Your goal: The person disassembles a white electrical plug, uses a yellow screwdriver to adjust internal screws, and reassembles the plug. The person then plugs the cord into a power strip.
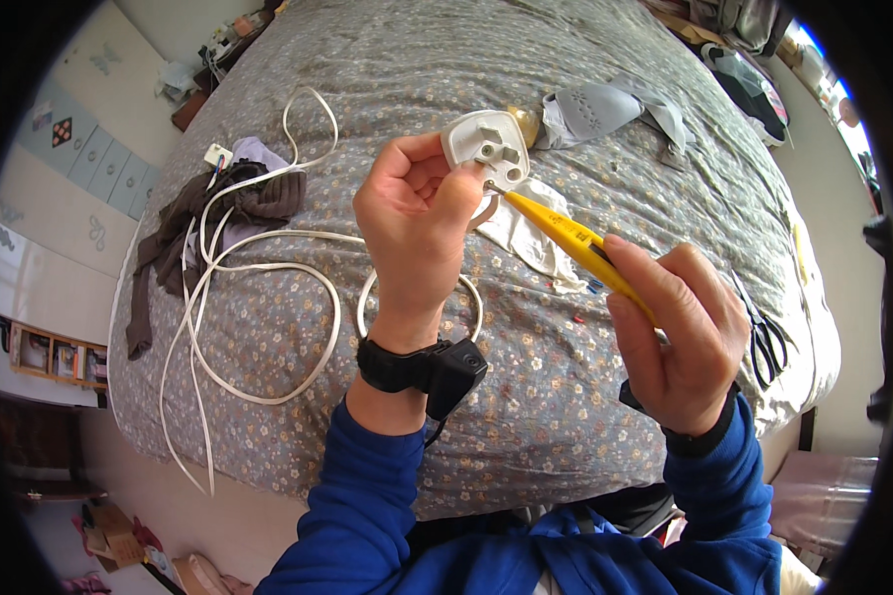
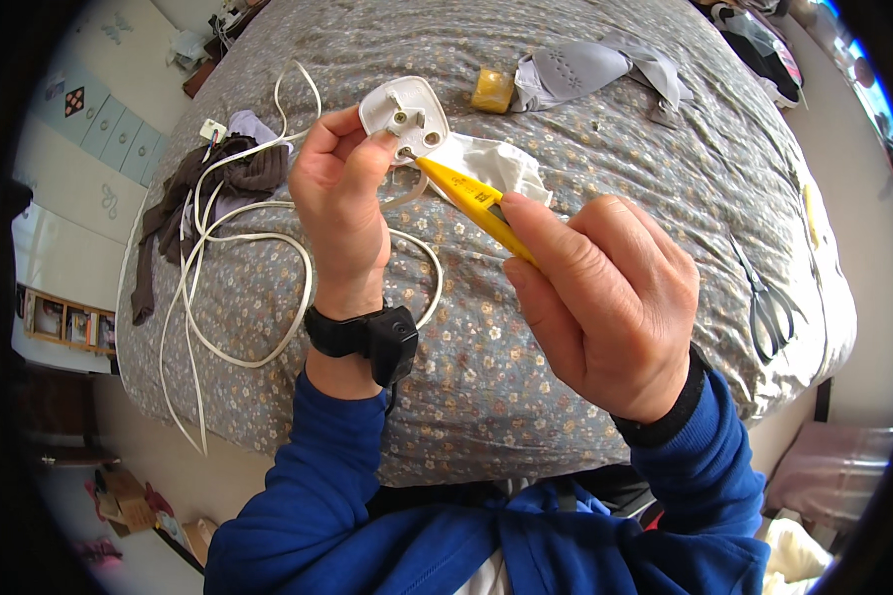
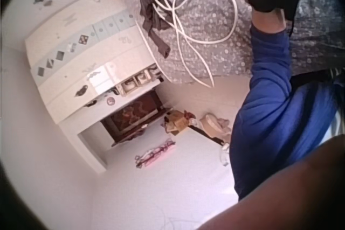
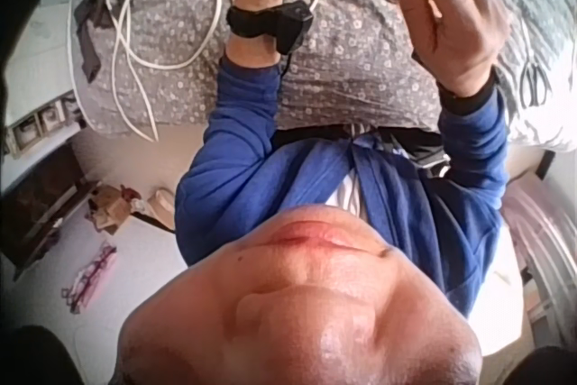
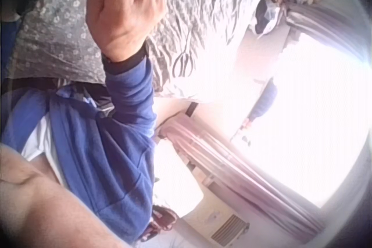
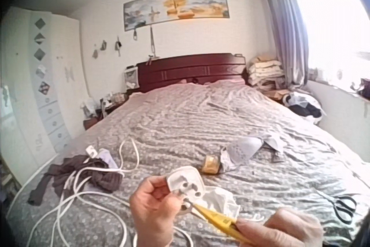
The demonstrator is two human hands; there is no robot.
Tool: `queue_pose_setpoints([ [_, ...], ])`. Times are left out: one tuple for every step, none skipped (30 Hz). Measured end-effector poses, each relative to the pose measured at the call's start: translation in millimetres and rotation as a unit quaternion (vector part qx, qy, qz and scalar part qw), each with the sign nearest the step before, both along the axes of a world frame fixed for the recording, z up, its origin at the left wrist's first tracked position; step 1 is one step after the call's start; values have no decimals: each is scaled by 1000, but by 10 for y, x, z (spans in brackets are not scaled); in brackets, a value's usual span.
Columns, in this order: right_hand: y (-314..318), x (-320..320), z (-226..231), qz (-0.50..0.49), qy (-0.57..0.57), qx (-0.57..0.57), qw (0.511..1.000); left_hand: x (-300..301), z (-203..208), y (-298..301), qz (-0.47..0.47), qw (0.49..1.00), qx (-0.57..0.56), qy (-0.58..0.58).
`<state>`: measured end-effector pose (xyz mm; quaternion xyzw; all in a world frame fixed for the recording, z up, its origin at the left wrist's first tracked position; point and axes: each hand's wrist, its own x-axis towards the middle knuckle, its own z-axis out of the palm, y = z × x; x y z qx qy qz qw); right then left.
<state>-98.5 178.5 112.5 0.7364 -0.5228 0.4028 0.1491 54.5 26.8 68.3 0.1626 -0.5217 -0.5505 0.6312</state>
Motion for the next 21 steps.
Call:
queue_pose_setpoints([
  [0, -1, 7, 1, 0, -1, 1000, 1, 0, 3, -1, 1000, 1, 1],
  [-2, -3, 14, 0, 0, 3, 1000, 2, 1, 3, -3, 1000, 2, 1],
  [-4, -6, 22, 2, 3, -1, 1000, 3, 1, 2, -4, 1000, 3, 2],
  [-8, -9, 30, 2, 6, 0, 1000, 4, 0, 0, -8, 1000, 1, 6],
  [-12, -11, 39, 2, 9, 0, 1000, 2, -1, -6, 0, 1000, -3, -1],
  [-16, -11, 49, 3, 23, -1, 1000, -1, -2, -13, 6, 1000, -10, -4],
  [-19, -9, 61, 4, 36, -2, 999, -4, -3, -18, 11, 1000, -17, -8],
  [-21, -4, 73, 5, 50, -4, 999, -7, -5, -19, 15, 1000, -21, -9],
  [-21, 0, 90, 10, 59, 2, 998, -10, -7, -19, 19, 999, -24, -11],
  [-19, 8, 108, 14, 67, 7, 998, -12, -8, -17, 23, 999, -28, -13],
  [-19, 17, 125, 15, 74, 9, 997, -12, -8, -13, 22, 999, -28, -13],
  [-16, 27, 145, 19, 63, 28, 997, -10, -9, -6, 21, 999, -27, -13],
  [-13, 44, 160, 18, 49, 43, 998, -10, -10, 1, 20, 999, -27, -13],
  [-13, 54, 179, 17, 35, 58, 998, -10, -8, 2, 22, 999, -29, -16],
  [-11, 52, 204, 24, 18, 87, 996, -9, -6, 1, 24, 999, -31, -18],
  [-9, 53, 226, 30, 0, 116, 993, -6, -4, -1, 26, 999, -33, -21],
  [-15, 60, 238, 42, -33, 137, 989, -4, -1, -5, 31, 999, -30, -23],
  [-18, 65, 250, 54, -66, 158, 984, -1, 2, -9, 34, 999, -34, -21],
  [-28, 76, 252, 54, -64, 164, 983, 0, 5, -15, 38, 998, -38, -19],
  [-38, 88, 251, 47, -45, 166, 984, -1, 9, -21, 41, 998, -43, -17],
  [-24, 109, 251, 31, -26, 179, 983, 8, 6, -3, 30, 999, -40, -21],
])
